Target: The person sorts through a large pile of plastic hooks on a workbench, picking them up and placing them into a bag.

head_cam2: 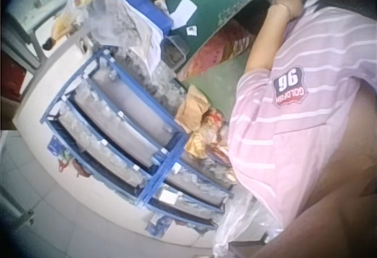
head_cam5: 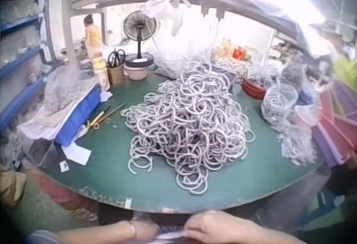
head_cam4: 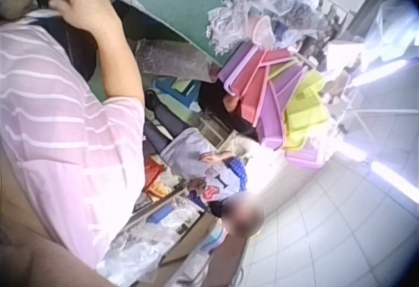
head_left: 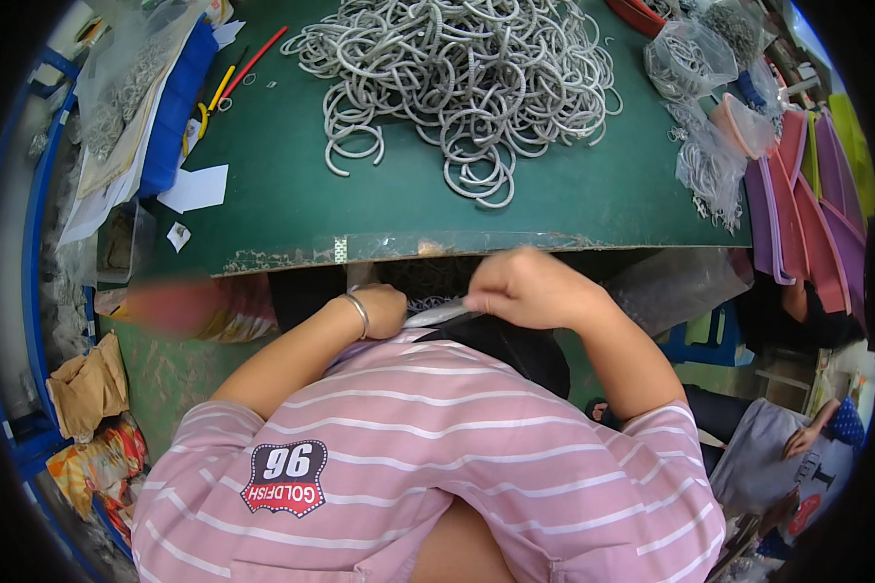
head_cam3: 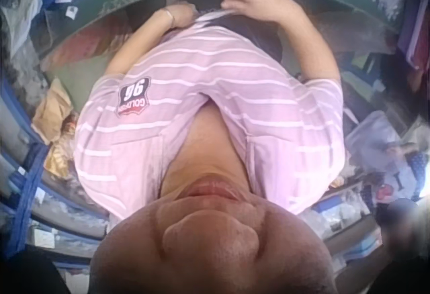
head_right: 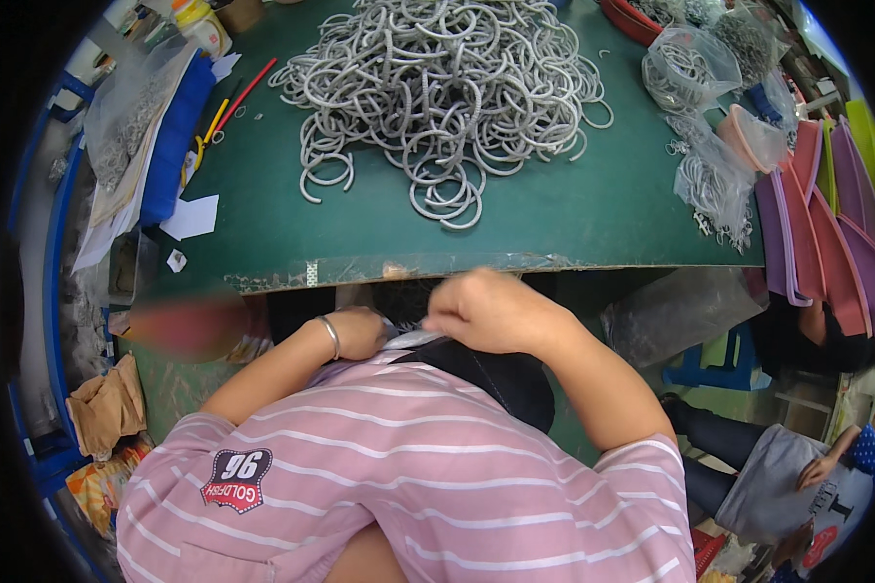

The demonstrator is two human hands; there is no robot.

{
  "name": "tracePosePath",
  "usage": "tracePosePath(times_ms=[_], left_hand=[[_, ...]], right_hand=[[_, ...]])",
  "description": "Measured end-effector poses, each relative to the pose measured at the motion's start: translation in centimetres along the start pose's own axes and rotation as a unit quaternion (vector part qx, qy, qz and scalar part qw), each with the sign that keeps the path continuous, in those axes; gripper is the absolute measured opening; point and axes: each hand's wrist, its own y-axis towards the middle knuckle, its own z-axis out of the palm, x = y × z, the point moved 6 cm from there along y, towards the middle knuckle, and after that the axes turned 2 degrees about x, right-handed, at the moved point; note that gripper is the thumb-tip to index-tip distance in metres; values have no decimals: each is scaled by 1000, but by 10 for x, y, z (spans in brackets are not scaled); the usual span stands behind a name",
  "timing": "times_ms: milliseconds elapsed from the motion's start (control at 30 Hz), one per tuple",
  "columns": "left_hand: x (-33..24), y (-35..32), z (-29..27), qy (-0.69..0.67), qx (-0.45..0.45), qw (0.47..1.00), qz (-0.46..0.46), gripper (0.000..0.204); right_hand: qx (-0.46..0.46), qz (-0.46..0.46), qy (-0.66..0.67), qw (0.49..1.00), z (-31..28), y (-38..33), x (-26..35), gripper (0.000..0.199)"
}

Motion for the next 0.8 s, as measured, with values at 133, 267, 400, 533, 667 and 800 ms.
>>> tracePosePath(times_ms=[133, 267, 400, 533, 667, 800], left_hand=[[-37, -13, -33, -62, -201, 963, 171, 25], [-79, -53, -88, -136, -370, 872, 291, 19], [-74, -88, -131, -120, -598, 763, 214, 41], [-56, -73, -145, -106, -582, 785, 186, 52], [-39, -64, -163, -255, -553, 773, 176, 26], [-23, -74, -173, -385, -557, 722, 140, 12]], right_hand=[[-379, -44, -207, 901, -55, 6, 2, 29], [-382, -69, -251, 887, -40, 5, -24, 29], [-366, -74, -237, 897, -31, -11, -5, 26], [-365, -81, -115, 920, -33, -10, -7, 21], [-373, 6, 144, 917, -40, 7, -25, 14], [-390, 45, 283, 875, -52, 16, -49, 17]])
